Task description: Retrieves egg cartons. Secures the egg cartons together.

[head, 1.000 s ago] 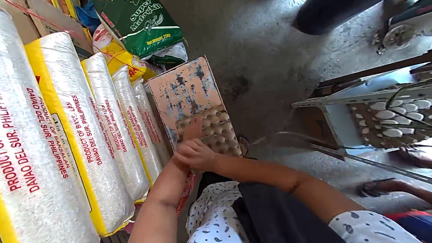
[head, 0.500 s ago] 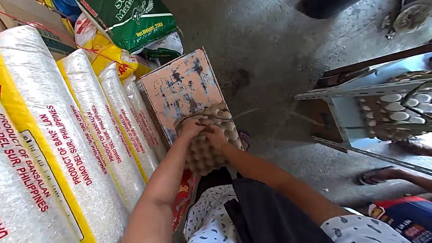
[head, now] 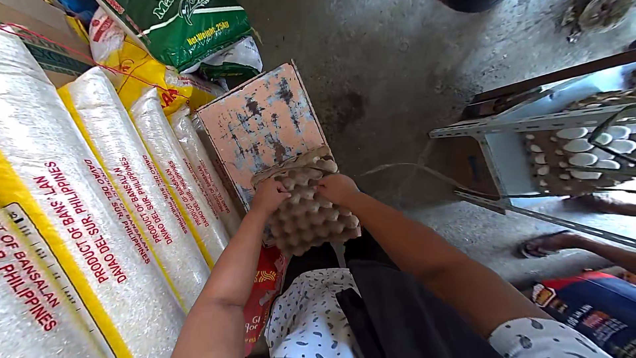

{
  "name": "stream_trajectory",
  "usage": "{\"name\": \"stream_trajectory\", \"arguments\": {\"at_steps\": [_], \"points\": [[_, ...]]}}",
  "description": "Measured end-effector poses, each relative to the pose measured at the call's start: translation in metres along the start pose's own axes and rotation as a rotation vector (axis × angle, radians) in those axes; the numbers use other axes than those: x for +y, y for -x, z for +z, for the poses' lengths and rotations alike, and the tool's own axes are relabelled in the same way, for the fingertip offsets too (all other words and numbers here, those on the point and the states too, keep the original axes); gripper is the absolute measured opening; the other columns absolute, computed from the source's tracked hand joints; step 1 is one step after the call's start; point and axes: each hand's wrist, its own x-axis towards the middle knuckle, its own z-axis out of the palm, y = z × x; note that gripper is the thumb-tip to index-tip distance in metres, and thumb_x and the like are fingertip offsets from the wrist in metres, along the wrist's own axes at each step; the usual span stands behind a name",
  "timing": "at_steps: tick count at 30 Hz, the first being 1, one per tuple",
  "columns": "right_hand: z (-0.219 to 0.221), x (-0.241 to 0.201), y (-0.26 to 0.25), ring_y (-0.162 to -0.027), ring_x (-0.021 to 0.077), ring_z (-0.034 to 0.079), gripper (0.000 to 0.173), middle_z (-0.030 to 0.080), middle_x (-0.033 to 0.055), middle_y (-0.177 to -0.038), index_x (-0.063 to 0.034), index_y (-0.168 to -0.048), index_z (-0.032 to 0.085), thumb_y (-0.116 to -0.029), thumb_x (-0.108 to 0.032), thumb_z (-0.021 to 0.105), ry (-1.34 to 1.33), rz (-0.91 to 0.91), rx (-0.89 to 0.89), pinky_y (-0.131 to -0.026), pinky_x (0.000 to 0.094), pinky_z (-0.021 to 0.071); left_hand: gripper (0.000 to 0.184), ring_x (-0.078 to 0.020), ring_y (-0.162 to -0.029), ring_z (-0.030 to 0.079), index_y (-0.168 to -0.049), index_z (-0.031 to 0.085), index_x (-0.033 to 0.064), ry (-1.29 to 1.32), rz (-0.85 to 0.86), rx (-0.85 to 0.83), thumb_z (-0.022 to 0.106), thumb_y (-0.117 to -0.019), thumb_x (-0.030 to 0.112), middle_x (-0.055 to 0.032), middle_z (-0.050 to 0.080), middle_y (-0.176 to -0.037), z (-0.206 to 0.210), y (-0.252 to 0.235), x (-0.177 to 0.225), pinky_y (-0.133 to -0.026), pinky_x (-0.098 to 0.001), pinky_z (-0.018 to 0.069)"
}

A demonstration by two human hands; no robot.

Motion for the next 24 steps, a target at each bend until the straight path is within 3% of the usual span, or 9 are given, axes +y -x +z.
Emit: {"name": "stream_trajectory", "arguments": {"at_steps": [4,6,9,13,16,18,20,22,24], "points": [[0.003,-0.005,0.001,-0.116,0.0378,0.066,0.041,0.071,0.0165,-0.117,-0.0120,-0.112,0.073,-0.1091,-0.041,0.044,0.122,0.011,0.008,-0.092,0.0640,0.0529,0.028,-0.0338,-0.118,0.065,-0.115,0.074,0.0114,-0.332,-0.149,0.015,0.059,-0.1044,0.032,-0.0148,0.064,-0.132,0.022,0.007,0.018,-0.097,-0.0552,0.0547],[0.008,-0.003,0.001,-0.123,0.0366,0.061,0.035,0.066,0.0152,-0.128,-0.0142,-0.119,0.074,-0.1079,-0.037,0.049,0.140,-0.070,0.016,-0.099,0.0604,0.0519,0.030,-0.0336,-0.120,0.064,-0.118,0.073,0.0125,-0.355,-0.164,0.046,0.055,-0.1061,0.034,-0.0145,0.064,-0.132,0.030,0.009,0.017,-0.098,-0.0542,0.0548],[0.018,-0.004,0.002,-0.130,0.0374,0.053,0.026,0.059,0.0173,-0.134,-0.0056,-0.107,0.078,-0.1034,-0.024,0.060,0.095,-0.330,0.047,-0.107,0.0575,0.0458,0.031,-0.0340,-0.120,0.064,-0.119,0.073,0.0123,-0.342,-0.196,0.055,0.054,-0.1067,0.034,-0.0145,0.063,-0.133,0.033,0.010,0.020,-0.098,-0.0537,0.0549],[0.026,-0.020,-0.009,-0.147,0.0316,0.041,0.024,0.044,0.0154,-0.158,0.0028,-0.100,0.076,-0.1042,-0.013,0.058,-0.165,-0.613,0.023,-0.120,0.0484,0.0351,0.028,-0.0361,-0.117,0.065,-0.120,0.071,0.0093,-0.323,-0.222,0.067,0.055,-0.1056,0.028,-0.0159,0.065,-0.129,0.036,0.007,0.026,-0.094,-0.0554,0.0556],[0.032,-0.022,-0.024,-0.118,0.0286,0.062,0.029,0.067,0.0187,-0.121,0.0074,-0.099,0.073,-0.1067,-0.011,0.051,-0.446,-0.612,0.064,-0.105,0.0455,0.0471,0.026,-0.0346,-0.117,0.066,-0.118,0.073,0.0091,-0.304,-0.156,0.045,0.057,-0.1048,0.026,-0.0149,0.067,-0.127,0.033,0.005,0.015,-0.096,-0.0555,0.0551],[0.031,-0.019,-0.032,-0.097,0.0306,0.063,0.037,0.066,0.0200,-0.097,0.0074,-0.093,0.068,-0.1098,-0.018,0.046,-0.447,-0.535,0.059,-0.091,0.0484,0.0487,0.025,-0.0325,-0.119,0.065,-0.115,0.075,0.0090,-0.269,-0.034,0.016,0.060,-0.1042,0.026,-0.0138,0.068,-0.126,0.022,0.005,0.000,-0.101,-0.0539,0.0526],[0.036,-0.015,-0.038,-0.096,0.0316,0.064,0.036,0.066,0.0198,-0.100,0.0047,-0.095,0.068,-0.1073,-0.027,0.055,-0.438,-0.476,0.076,-0.091,0.0511,0.0503,0.023,-0.0315,-0.120,0.065,-0.115,0.076,0.0083,-0.240,0.072,0.000,0.063,-0.1028,0.023,-0.0133,0.070,-0.126,0.009,0.006,-0.014,-0.105,-0.0529,0.0511],[0.047,-0.016,-0.040,-0.097,0.0313,0.065,0.036,0.067,0.0188,-0.107,0.0004,-0.104,0.069,-0.0907,-0.031,0.080,-0.446,-0.443,0.130,-0.088,0.0518,0.0543,0.025,-0.0351,-0.120,0.065,-0.119,0.073,0.0066,-0.318,0.055,-0.025,0.062,-0.1037,0.023,-0.0167,0.069,-0.125,-0.005,0.012,-0.014,-0.104,-0.0551,0.0512],[0.048,-0.028,-0.034,-0.108,0.0342,0.064,0.048,0.062,0.0211,-0.121,0.0006,-0.118,0.065,-0.0845,-0.027,0.086,-0.374,-0.385,0.122,-0.095,0.0520,0.0544,0.024,-0.0371,-0.120,0.064,-0.115,0.075,0.0063,-0.460,0.073,-0.017,0.062,-0.1036,0.023,-0.0181,0.069,-0.121,-0.019,0.023,-0.002,-0.105,-0.0562,0.0498]]}}
